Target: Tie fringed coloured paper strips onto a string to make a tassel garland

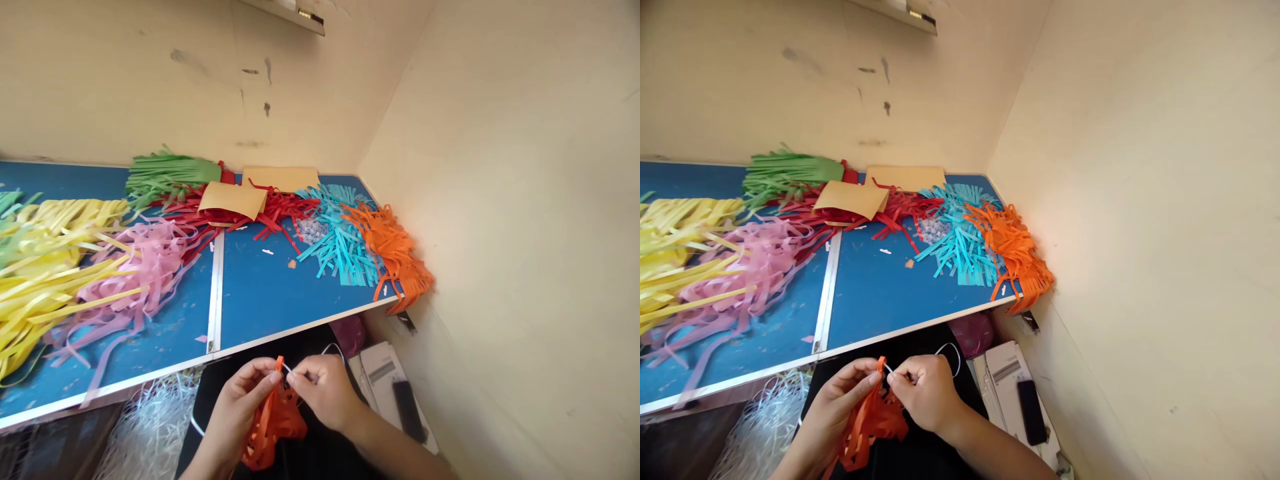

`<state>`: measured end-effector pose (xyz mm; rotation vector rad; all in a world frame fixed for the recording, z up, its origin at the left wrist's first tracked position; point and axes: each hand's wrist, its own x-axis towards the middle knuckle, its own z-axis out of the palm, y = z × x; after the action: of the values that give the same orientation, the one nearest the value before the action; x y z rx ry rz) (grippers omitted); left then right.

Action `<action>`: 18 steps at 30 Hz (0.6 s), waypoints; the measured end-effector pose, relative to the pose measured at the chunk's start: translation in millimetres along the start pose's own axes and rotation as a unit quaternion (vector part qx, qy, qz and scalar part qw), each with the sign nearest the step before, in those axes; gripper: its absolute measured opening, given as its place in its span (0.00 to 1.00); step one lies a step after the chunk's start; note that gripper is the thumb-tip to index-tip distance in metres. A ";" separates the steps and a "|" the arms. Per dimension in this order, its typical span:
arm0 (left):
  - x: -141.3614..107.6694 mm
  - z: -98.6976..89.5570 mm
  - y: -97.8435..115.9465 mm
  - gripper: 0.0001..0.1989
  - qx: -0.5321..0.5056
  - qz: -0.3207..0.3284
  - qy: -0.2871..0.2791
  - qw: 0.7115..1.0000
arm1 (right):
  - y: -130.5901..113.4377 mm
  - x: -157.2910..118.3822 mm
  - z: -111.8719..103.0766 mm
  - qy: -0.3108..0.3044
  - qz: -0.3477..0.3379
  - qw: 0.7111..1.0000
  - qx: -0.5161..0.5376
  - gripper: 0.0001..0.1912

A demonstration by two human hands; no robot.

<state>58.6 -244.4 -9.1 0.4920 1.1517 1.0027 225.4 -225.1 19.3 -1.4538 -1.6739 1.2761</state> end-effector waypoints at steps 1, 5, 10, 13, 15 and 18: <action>0.5 -0.7 -0.9 0.18 0.038 0.027 -0.001 0.999 | -1.7 0.8 -2.7 -0.003 -0.013 0.999 -0.032 0.13; 0.8 -1.5 -4.1 0.16 0.183 0.108 0.003 0.977 | -10.9 2.6 -14.9 -0.055 -0.022 0.989 -0.137 0.12; 0.3 1.3 -7.8 0.12 0.349 0.181 0.041 0.919 | -3.5 3.8 -4.2 -0.066 -0.043 0.990 -0.117 0.06; 4.3 1.1 -9.8 0.08 0.407 0.249 0.025 0.879 | 6.2 12.0 -0.4 -0.011 -0.077 0.995 -0.065 0.10; 10.7 -1.5 -12.4 0.07 0.472 0.262 -0.004 0.841 | -1.9 20.5 -20.8 0.018 -0.074 0.995 0.061 0.14; 25.1 -7.7 -19.2 0.10 0.581 0.241 -0.064 0.775 | -53.0 31.0 -95.5 0.074 -0.098 0.946 0.301 0.18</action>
<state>60.7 -233.8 -39.8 1.8998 1.4695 0.5266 280.4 -165.6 98.8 -0.9603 -1.1494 1.3667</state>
